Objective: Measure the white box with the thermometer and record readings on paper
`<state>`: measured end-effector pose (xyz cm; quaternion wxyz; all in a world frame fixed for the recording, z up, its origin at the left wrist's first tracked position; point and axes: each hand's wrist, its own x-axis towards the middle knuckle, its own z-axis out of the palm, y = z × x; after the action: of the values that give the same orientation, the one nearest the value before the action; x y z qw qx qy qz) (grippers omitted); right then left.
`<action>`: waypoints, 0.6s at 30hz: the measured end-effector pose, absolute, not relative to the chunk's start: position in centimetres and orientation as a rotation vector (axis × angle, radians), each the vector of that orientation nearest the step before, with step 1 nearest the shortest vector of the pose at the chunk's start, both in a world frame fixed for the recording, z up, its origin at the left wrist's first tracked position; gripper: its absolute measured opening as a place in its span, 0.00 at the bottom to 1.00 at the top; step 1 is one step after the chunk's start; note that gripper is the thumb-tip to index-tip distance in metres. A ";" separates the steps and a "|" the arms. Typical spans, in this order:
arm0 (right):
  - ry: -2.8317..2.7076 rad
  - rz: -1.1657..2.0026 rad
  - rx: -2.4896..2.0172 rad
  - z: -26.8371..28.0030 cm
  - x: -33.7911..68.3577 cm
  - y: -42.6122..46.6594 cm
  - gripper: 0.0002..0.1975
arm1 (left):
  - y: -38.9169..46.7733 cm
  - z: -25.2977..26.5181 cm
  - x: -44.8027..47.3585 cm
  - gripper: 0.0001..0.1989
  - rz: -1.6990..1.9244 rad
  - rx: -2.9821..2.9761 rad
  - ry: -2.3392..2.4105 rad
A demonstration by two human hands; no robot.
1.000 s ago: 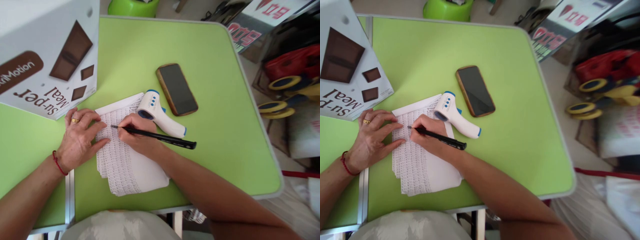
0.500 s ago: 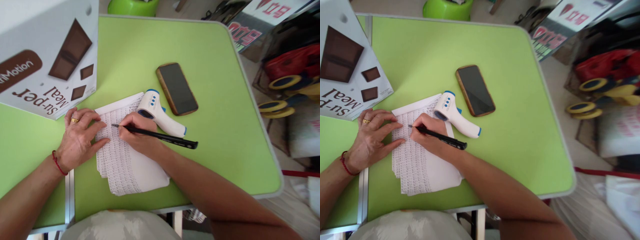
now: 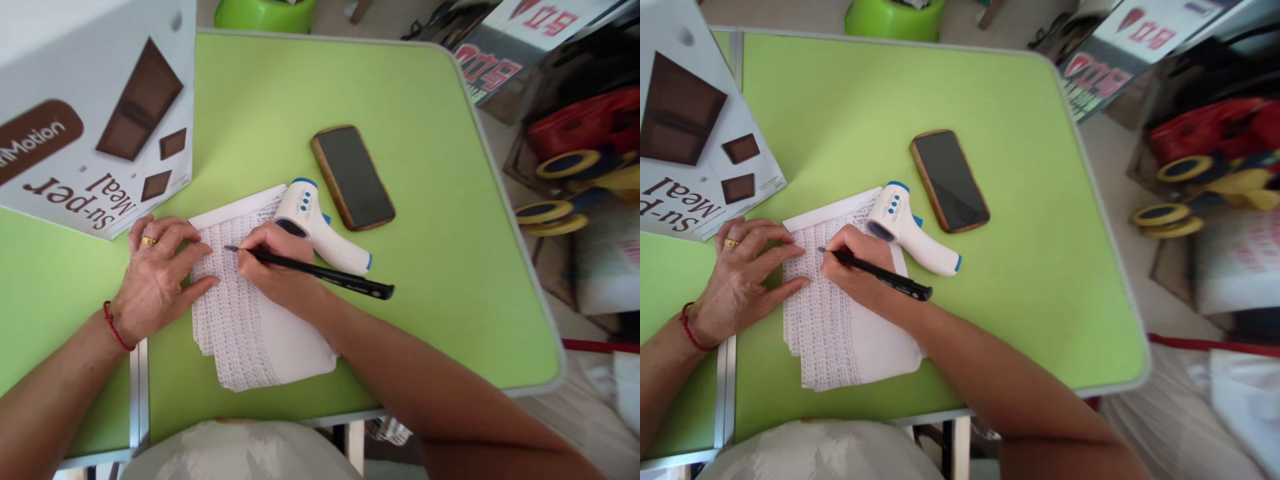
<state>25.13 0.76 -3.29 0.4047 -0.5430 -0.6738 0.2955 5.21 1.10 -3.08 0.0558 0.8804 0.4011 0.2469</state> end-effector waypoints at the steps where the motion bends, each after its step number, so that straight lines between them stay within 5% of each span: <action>1: -1.703 0.740 -1.382 -3.2 25.1 0.7 0.05 | 1.1 -3.1 5.2 0.11 0.747 2.671 1.220; 18: -1.657 0.753 -1.407 -3.4 25.2 0.7 0.05 | 1.1 -3.0 5.2 0.11 0.728 2.658 1.226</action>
<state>25.16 0.74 -3.36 0.4084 -0.5584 -0.6574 0.2986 5.20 1.12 -3.03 0.0626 0.8795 0.4057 0.2409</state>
